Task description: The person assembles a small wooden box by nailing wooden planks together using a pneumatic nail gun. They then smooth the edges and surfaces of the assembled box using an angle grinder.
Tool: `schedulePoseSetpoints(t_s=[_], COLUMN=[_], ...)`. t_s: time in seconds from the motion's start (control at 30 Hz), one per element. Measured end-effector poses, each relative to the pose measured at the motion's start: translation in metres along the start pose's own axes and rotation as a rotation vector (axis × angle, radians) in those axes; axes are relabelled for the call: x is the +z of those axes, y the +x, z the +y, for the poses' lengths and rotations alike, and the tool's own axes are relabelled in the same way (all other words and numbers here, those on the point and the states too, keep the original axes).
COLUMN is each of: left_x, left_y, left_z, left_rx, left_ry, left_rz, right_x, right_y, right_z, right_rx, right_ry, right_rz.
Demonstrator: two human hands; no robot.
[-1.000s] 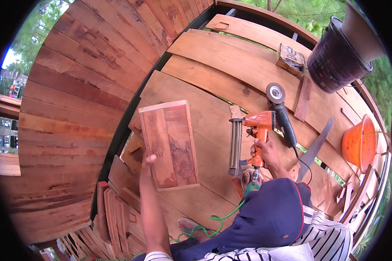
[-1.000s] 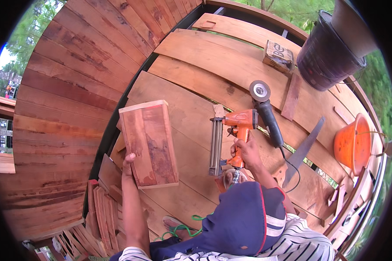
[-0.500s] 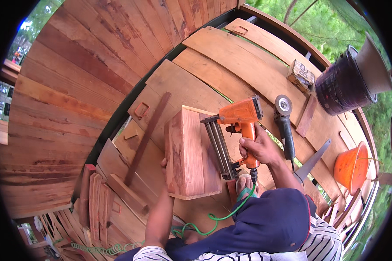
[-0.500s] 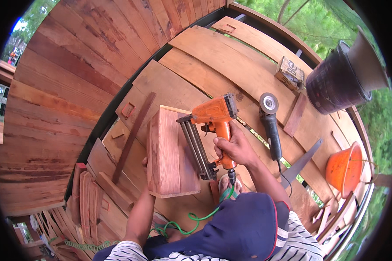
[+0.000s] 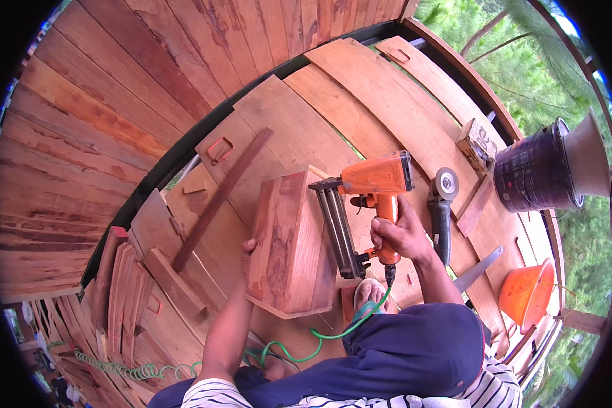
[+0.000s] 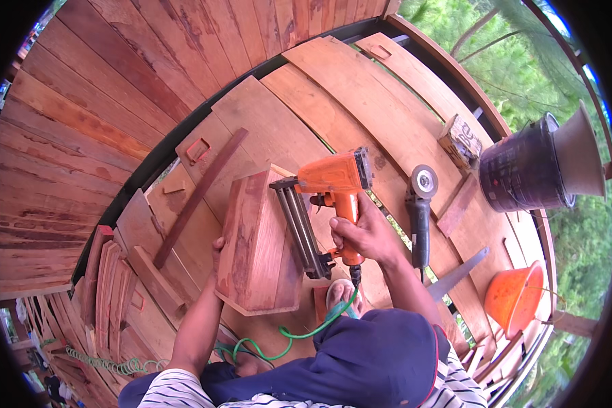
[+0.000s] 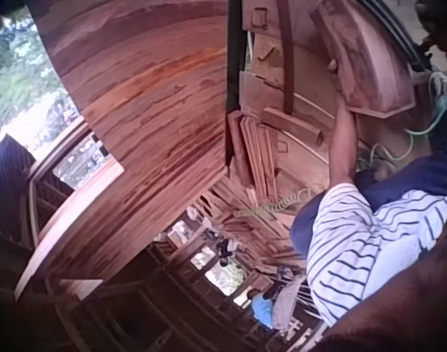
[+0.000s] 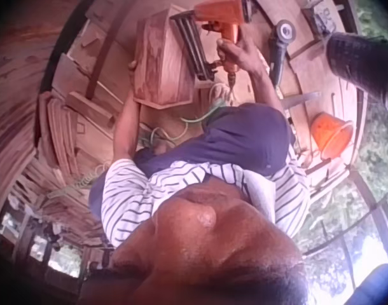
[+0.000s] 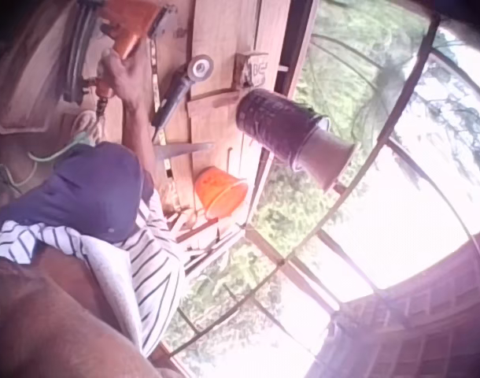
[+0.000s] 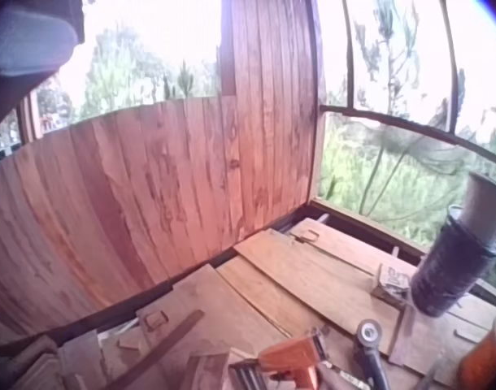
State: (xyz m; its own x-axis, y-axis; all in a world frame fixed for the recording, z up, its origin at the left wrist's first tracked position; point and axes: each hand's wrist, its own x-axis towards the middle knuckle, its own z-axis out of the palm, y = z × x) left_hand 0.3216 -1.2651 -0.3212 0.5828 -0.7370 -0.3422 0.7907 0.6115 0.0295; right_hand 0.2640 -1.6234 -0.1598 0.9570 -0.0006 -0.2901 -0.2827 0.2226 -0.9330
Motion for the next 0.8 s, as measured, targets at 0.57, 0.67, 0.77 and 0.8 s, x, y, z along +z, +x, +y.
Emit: schedulePoseSetpoints(t_s=[0.57,0.67,0.77,0.8], left_x=[-0.001,-0.002,-0.003,-0.004], left_y=[0.003,0.003,0.004,0.004], left_z=[0.003,0.005,0.005,0.004], left_rx=[-0.008,-0.015,-0.023,-0.028], left_ry=[0.042,0.043,0.040,0.041], left_rz=[0.013,0.011,0.009,0.008], right_x=[0.005,0.006,0.008,0.008], right_y=[0.003,0.002,0.000,0.000], right_z=[0.003,0.000,-0.005,-0.006], right_rx=[-0.028,-0.049,-0.052,-0.049], right_ry=[0.015,-0.025,-0.084,-0.107], right_rz=[-0.019,-0.038,-0.033,-0.028])
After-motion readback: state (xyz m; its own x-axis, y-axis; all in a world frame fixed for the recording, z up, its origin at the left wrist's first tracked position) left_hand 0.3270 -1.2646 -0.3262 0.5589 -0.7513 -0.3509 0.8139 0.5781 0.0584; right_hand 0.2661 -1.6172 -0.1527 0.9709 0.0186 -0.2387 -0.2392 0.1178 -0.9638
